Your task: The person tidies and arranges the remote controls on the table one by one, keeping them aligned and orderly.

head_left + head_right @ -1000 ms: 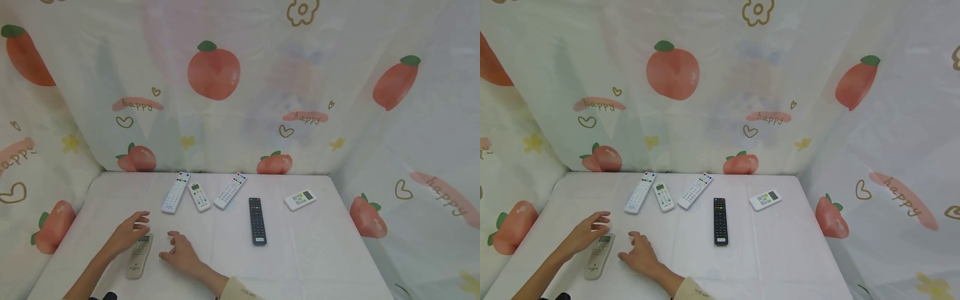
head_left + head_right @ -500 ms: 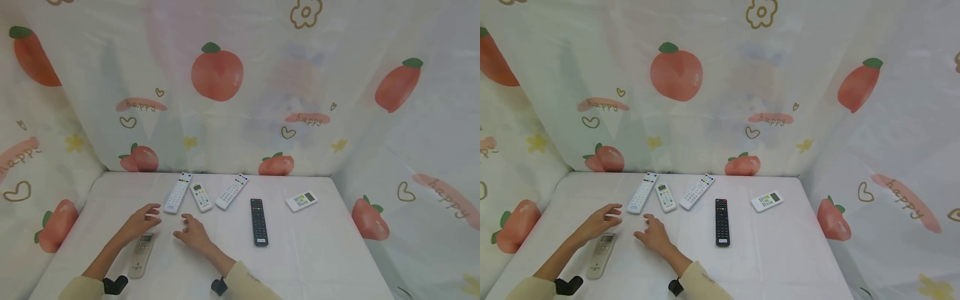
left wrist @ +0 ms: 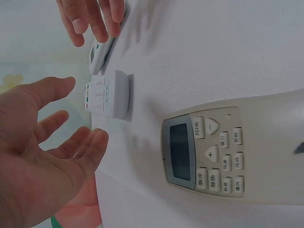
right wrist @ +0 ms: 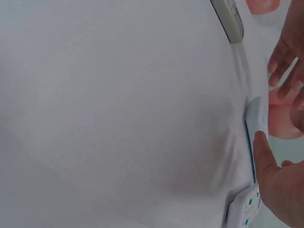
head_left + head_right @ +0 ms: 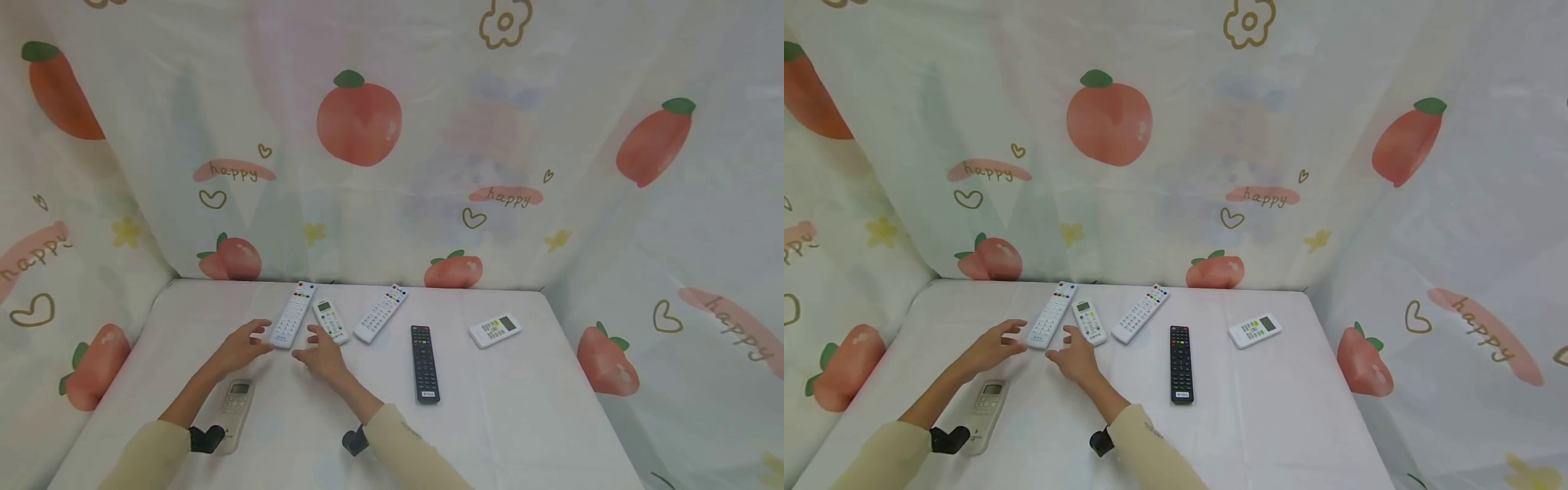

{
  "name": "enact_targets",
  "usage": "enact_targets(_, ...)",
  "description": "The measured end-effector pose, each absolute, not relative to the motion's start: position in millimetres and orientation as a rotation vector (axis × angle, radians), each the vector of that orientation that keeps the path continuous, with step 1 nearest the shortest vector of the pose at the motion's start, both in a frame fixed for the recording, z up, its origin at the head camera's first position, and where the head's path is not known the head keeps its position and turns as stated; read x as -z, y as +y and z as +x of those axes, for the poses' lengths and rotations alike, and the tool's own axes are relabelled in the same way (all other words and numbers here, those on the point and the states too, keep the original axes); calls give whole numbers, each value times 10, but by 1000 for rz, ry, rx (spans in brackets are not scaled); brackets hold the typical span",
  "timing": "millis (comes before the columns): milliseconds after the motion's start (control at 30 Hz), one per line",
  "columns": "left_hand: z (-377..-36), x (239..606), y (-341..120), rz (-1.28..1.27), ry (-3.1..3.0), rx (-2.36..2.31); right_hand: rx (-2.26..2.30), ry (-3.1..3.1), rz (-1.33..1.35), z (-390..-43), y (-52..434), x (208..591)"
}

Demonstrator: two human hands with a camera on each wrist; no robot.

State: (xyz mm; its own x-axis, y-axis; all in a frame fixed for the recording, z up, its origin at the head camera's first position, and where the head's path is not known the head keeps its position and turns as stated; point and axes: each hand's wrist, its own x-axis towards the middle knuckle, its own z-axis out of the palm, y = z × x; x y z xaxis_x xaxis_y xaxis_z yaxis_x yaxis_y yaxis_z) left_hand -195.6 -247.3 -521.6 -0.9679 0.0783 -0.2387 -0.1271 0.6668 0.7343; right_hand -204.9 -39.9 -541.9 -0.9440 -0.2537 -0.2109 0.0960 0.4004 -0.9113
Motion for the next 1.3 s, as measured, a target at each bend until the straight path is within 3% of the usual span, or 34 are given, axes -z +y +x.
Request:
enact_targets(800, -2479, 5435, -2437, -131, 2367, -1400, 1588, 2292, -28, -2319, -522, 5511)
enact_targets(1300, -2431, 5493, -2376, -154, 2406, -1290, 1534, 2285, -110, -2325, -565, 5559)
